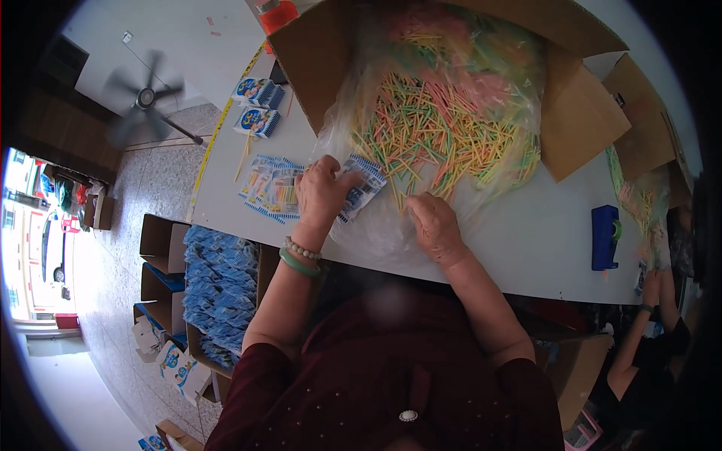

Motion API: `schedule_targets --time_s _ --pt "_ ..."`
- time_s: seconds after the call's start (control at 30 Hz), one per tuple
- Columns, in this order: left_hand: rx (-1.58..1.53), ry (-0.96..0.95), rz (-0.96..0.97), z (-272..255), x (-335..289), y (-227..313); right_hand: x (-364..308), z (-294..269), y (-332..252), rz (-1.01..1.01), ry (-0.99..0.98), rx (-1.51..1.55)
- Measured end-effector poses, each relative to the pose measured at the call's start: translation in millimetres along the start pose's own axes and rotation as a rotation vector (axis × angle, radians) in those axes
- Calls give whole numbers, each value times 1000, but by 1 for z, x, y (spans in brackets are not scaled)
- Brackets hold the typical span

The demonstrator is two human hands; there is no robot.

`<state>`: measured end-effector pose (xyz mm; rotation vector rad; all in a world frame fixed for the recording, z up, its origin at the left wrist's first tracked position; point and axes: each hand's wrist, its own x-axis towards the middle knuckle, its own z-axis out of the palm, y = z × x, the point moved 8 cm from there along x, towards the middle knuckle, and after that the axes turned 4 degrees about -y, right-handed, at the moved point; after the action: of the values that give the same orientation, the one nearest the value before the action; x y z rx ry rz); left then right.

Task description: Packaging small colorful plastic sticks into small plastic bags.

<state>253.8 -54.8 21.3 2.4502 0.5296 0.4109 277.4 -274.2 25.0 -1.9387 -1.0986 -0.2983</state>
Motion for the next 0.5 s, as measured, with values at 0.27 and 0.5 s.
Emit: schedule_targets --time_s 0.27,0.5 --pt "-74 -55 -79 4 15 -29 2 1 -1 -37 -10 -52" --pt "490 389 417 -31 -12 49 -1 -4 0 -15 5 -21"
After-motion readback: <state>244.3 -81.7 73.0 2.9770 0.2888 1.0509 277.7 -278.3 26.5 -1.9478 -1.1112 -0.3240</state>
